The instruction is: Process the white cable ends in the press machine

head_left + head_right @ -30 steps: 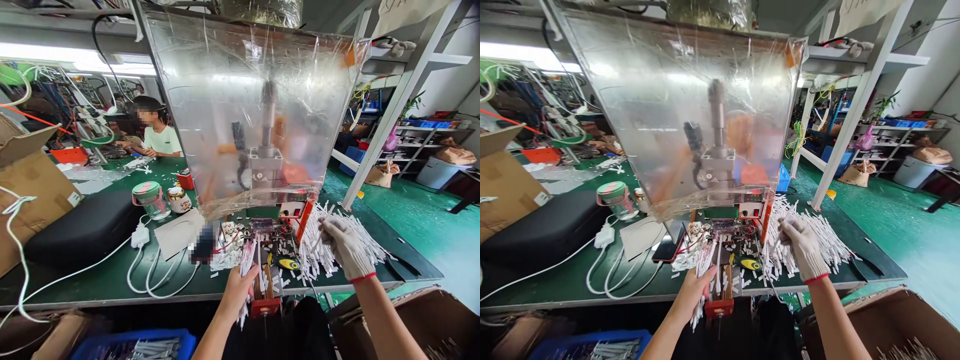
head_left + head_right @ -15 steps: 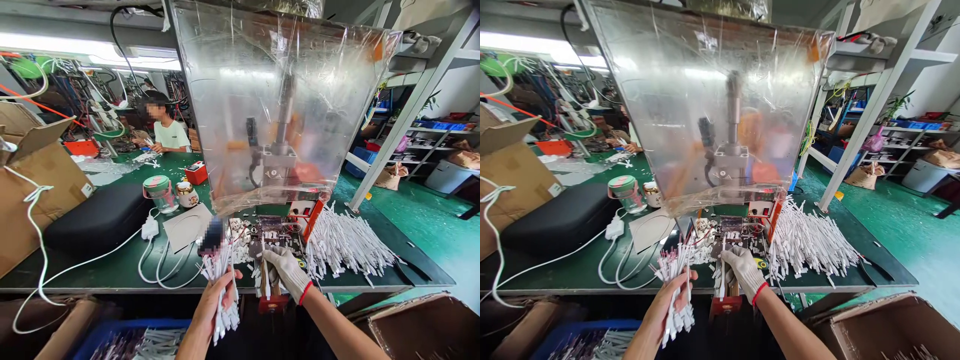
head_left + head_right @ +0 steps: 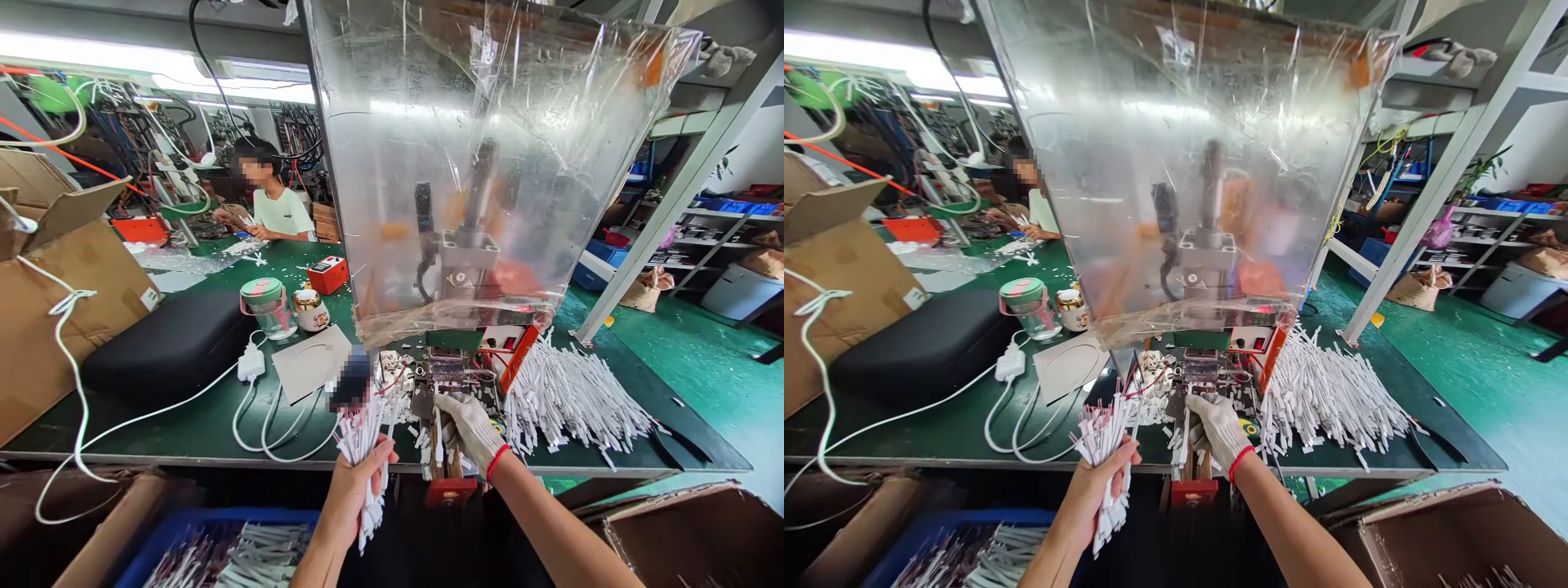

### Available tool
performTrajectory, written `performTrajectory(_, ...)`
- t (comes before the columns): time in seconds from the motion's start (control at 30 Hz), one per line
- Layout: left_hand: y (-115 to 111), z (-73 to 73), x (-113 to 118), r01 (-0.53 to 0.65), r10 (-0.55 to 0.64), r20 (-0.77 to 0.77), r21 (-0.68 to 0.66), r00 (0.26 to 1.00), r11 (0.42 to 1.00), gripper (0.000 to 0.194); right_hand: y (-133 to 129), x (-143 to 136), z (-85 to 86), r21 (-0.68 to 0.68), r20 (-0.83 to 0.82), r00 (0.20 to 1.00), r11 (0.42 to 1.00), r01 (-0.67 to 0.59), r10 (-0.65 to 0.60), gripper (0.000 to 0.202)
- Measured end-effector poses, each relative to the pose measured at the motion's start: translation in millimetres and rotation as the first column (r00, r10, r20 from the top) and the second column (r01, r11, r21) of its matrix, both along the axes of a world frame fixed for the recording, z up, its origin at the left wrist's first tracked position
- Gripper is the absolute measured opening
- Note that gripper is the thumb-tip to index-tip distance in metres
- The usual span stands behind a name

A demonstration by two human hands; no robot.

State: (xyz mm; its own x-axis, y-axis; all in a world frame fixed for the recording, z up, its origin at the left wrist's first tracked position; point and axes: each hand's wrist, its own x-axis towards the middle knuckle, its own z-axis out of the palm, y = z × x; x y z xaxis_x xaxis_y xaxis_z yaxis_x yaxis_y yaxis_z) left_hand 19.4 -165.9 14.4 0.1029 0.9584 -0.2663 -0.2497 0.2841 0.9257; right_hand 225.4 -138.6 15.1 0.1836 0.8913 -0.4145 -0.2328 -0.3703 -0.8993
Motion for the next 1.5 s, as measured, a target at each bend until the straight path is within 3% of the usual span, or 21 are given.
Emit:
performTrajectory(0.13, -4.1, 2.3, 0.7, 0.015, -0.004, -0.16, 0.066, 0.987, 0.998, 0.045, -7.7, 2.4, 11.2, 0.026, 0.104, 0.995, 1.0, -0.011, 0.008, 0.038)
performTrajectory(0.23, -5.5, 4.8, 4.0, 0.052, -0.029, -0.265, 0.08, 0.964, 0.995, 0.047, -20.7, 4.0, 31.5, 0.189, 0.294, 0.956, 0.981, -0.05, -0.008, 0.038)
performTrajectory(0.3, -5.9, 5.8, 7.8, 0.079, -0.05, -0.309, 0.084, 0.95, 0.993, 0.049, -29.5, 3.2, 44.7, 0.323, 0.358, 0.934, 0.938, -0.126, 0.002, 0.035)
performTrajectory(0.4, -7.3, 7.7, 13.5, 0.143, -0.104, -0.346, 0.089, 0.932, 0.986, 0.051, -39.3, -1.2, 54.6, 0.36, 0.4, 0.916, 0.916, -0.178, 0.021, 0.032)
performTrajectory(0.47, -9.1, 10.4, 15.5, 0.229, -0.178, -0.355, 0.105, 0.918, 0.968, 0.05, -43.8, -4.4, 53.7, 0.317, 0.355, 0.935, 0.939, -0.133, 0.012, 0.037)
performTrajectory(0.6, -10.9, 15.0, 15.4, 0.428, -0.372, -0.333, 0.11, 0.866, 0.897, 0.047, -52.4, 5.2, 48.9, 0.286, 0.06, 0.996, 0.957, 0.044, -0.064, 0.042)
performTrajectory(0.7, -7.3, 9.8, 12.4, 0.454, -0.423, -0.259, 0.071, 0.868, 0.888, 0.047, -57.9, 49.1, 51.6, 0.299, -0.075, 0.949, 0.901, 0.313, -0.305, 0.04)
performTrajectory(0.77, -2.8, 2.9, 9.8, 0.403, -0.387, -0.154, 0.087, 0.909, 0.911, 0.052, -59.0, 97.1, 53.3, 0.355, 0.016, 0.876, 0.822, 0.445, -0.481, 0.041)
performTrajectory(0.8, -0.5, -0.5, 9.0, 0.366, -0.357, -0.101, 0.097, 0.929, 0.925, 0.055, -58.3, 123.1, 52.7, 0.368, 0.18, 0.829, 0.818, 0.441, -0.529, 0.042)
performTrajectory(0.83, 1.5, -3.2, 9.2, 0.327, -0.322, -0.062, 0.1, 0.945, 0.94, 0.059, -56.6, 147.9, 51.0, 0.334, 0.404, 0.753, 0.85, 0.407, -0.519, 0.045)
performTrajectory(0.9, 3.7, -6.1, 13.7, 0.267, -0.263, -0.055, 0.075, 0.963, 0.961, 0.061, -50.4, 187.6, 44.5, 0.145, 0.821, 0.491, 0.939, 0.313, -0.291, 0.042)
performTrajectory(0.97, 3.3, -5.3, 24.8, 0.219, -0.211, -0.124, 0.053, 0.97, 0.974, 0.054, -41.6, 208.4, 36.9, -0.049, 0.97, 0.244, 0.965, 0.257, -0.016, 0.037)
performTrajectory(1.03, 1.7, -2.2, 40.6, 0.193, -0.177, -0.21, 0.061, 0.962, 0.979, 0.045, -32.2, 212.7, 31.6, -0.132, 0.985, 0.135, 0.966, 0.224, 0.104, 0.039)
performTrajectory(1.1, 1.3, 1.1, 57.2, 0.197, -0.171, -0.272, 0.071, 0.947, 0.978, 0.043, -24.1, 209.1, 30.3, -0.142, 0.986, 0.114, 0.968, 0.209, 0.12, 0.04)
performTrajectory(1.2, 5.4, 3.7, 75.3, 0.223, -0.198, -0.278, 0.062, 0.94, 0.973, 0.044, -17.6, 206.4, 35.0, -0.143, 0.985, 0.123, 0.965, 0.222, 0.118, 0.035)
performTrajectory(1.3, 12.9, 4.5, 80.3, 0.209, -0.188, -0.256, 0.057, 0.948, 0.976, 0.048, -20.2, 211.8, 43.5, -0.04, 0.969, 0.247, 0.962, 0.272, -0.03, 0.027)
performTrajectory(1.4, 18.9, 8.2, 73.5, 0.207, -0.194, -0.185, 0.055, 0.964, 0.977, 0.049, -33.4, 209.0, 53.8, 0.198, 0.735, 0.585, 0.934, 0.298, -0.342, 0.023)
performTrajectory(1.43, 19.7, 10.2, 69.6, 0.212, -0.203, -0.15, 0.049, 0.968, 0.976, 0.048, -40.2, 202.3, 57.4, 0.262, 0.59, 0.704, 0.919, 0.295, -0.395, 0.023)
performTrajectory(1.5, 19.3, 14.2, 60.9, 0.235, -0.232, -0.101, 0.019, 0.967, 0.972, 0.047, -55.8, 177.4, 63.8, 0.308, 0.297, 0.881, 0.91, 0.276, -0.368, 0.025)
